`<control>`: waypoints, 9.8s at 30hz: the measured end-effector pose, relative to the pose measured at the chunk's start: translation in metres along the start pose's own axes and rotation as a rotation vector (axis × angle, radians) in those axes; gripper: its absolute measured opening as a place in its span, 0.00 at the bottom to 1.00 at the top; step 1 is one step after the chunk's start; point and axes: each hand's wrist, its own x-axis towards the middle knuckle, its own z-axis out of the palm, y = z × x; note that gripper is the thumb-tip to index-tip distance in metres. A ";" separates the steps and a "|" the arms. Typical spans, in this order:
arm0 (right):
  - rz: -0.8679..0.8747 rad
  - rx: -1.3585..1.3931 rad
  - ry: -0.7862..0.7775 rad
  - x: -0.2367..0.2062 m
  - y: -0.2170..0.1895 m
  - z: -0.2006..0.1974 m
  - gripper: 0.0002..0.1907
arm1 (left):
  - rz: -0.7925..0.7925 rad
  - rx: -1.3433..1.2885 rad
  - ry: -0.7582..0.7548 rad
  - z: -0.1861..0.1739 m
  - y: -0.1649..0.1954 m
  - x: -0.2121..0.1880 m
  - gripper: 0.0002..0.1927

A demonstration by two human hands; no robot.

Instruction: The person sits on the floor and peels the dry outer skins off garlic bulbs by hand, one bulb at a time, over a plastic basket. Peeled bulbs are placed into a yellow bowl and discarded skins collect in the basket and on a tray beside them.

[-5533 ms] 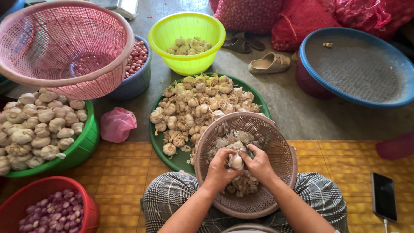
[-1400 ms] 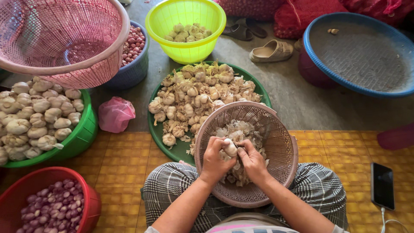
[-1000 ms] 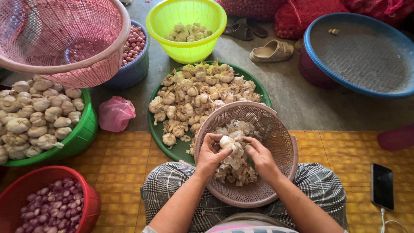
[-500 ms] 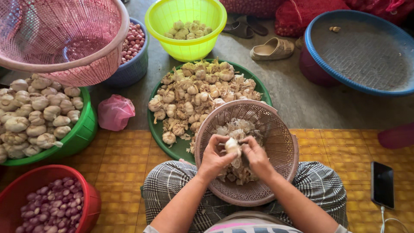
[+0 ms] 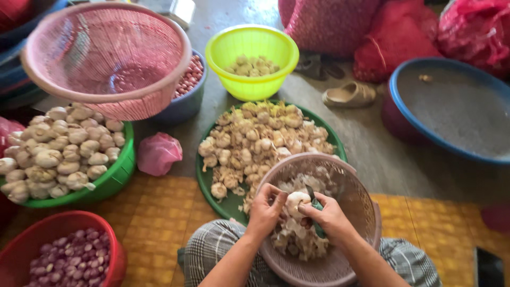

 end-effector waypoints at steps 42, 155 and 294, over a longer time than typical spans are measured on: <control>-0.212 -0.127 0.013 0.005 -0.027 0.035 0.29 | 0.867 0.436 -0.081 -0.081 0.046 0.050 0.28; -0.217 -0.124 0.071 -0.006 0.054 -0.019 0.20 | 0.125 0.353 -0.187 0.017 -0.021 -0.027 0.38; -0.517 -0.649 -0.055 -0.027 0.029 -0.010 0.12 | -0.308 -0.331 -0.353 0.019 -0.063 -0.029 0.22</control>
